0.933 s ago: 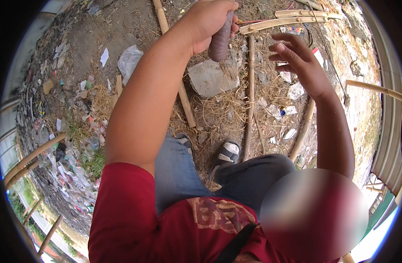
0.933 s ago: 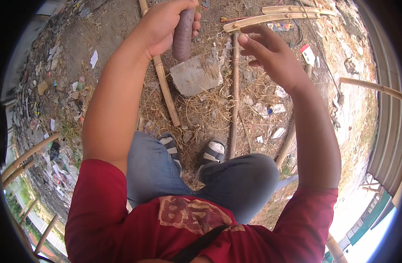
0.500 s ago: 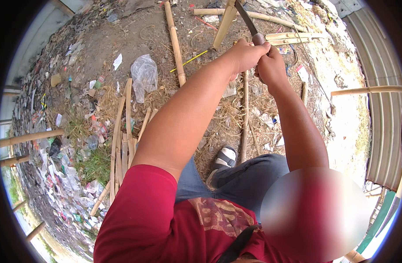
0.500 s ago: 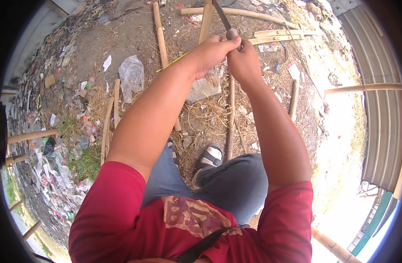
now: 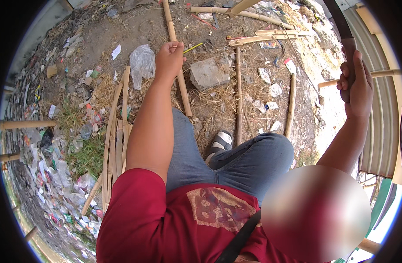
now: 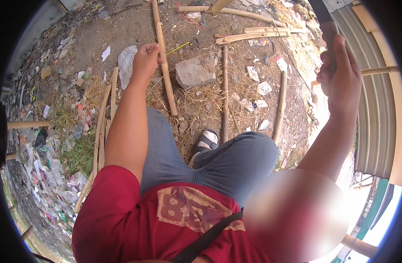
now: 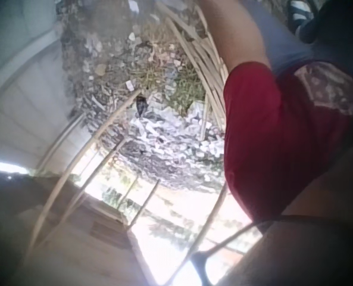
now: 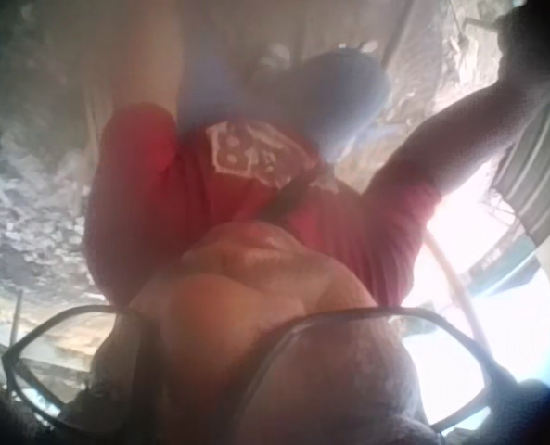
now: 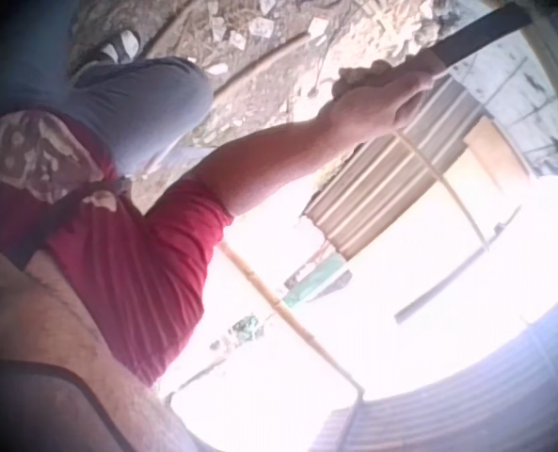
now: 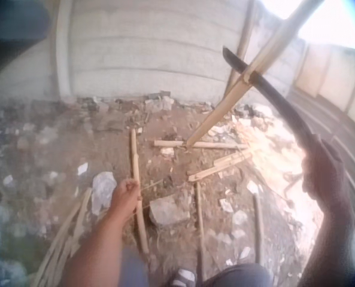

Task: The person sits on the ground and uses a machete to shave and shape thin strips of wood. They hold the wood with one hand and carefully scrape the blade along its length to thin it out, occasionally adjusting their grip and the wood's position.

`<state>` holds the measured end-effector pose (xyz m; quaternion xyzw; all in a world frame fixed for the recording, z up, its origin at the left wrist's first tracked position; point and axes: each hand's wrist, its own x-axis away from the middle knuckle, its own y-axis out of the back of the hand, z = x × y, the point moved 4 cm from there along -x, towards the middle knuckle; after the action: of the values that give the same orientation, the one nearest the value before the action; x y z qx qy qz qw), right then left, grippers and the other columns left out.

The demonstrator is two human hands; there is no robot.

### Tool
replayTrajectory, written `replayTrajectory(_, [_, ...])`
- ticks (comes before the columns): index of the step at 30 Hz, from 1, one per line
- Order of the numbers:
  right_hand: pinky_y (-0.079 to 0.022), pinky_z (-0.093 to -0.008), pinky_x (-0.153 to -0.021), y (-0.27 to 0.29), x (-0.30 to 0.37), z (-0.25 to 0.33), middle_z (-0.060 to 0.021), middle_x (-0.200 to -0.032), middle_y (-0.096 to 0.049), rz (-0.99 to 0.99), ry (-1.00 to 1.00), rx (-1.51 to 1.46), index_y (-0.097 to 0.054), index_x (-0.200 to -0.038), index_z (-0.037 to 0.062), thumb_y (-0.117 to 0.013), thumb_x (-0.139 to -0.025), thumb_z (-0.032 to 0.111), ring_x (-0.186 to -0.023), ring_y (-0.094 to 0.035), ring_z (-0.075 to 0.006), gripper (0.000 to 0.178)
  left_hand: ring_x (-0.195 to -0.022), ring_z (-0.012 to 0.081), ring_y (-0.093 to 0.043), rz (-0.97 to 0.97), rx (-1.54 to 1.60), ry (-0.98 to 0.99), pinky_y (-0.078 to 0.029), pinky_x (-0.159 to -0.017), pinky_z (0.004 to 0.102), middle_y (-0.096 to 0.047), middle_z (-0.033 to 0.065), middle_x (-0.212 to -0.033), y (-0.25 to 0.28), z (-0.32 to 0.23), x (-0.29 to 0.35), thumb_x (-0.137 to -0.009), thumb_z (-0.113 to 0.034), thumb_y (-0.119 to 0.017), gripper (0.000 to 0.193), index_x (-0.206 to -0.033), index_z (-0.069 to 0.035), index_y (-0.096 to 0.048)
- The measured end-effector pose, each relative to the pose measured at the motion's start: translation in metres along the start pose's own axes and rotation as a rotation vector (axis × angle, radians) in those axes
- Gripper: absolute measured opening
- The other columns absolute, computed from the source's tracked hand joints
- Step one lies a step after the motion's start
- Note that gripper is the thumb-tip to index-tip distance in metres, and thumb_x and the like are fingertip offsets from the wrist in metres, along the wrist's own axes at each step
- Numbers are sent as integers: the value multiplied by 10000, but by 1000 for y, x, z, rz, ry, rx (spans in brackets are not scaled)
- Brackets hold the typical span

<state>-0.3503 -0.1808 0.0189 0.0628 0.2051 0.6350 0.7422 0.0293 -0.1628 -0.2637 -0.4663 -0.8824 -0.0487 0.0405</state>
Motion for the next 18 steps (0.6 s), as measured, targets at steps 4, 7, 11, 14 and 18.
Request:
replayTrajectory(4, [-354,-182,-494,47,8,25,26,-734,-535,81,95,85,-618,-1299,39,-514,-1051,410,-524,-415,-27,458,-717,151,-692,20,-30,-9,-538,-645,307,-698,69,-966,-10,10,1,-965,-311,-656,367,-1152,3,-620])
replayTrajectory(7, [-342,-179,-505,56,20,48,43,-708,-464,89,106,194,-596,-1341,32,-480,-1069,384,-522,-370,-21,460,-714,159,-694,-5,-15,-25,-539,-642,310,-699,75,-958,-7,5,4,-966,-309,-654,366,-1146,8,-622])
replayTrajectory(11, [-347,-184,-488,34,30,51,50,-697,-470,162,-4,302,-604,-1321,51,-538,-1031,434,-505,-377,-22,485,-737,138,-676,-28,27,-7,-507,-660,295,-686,67,-995,-3,-4,7,-986,-302,-623,343,-1166,-11,-609])
replayTrajectory(14, [-402,-216,-454,-30,32,-14,43,-666,-462,309,-115,402,-598,-1238,9,-531,-1027,482,-486,-433,-36,522,-737,132,-671,-54,28,16,-493,-645,296,-683,60,-993,2,-5,7,-995,-305,-608,329,-1158,-19,-611])
replayTrajectory(18, [-456,-262,-477,-86,34,-80,-3,-686,-497,340,-144,403,-586,-1208,-8,-531,-1023,501,-522,-489,-80,544,-696,141,-671,-71,51,25,-524,-637,300,-675,63,-913,4,-2,4,-985,-285,-629,318,-1108,8,-624])
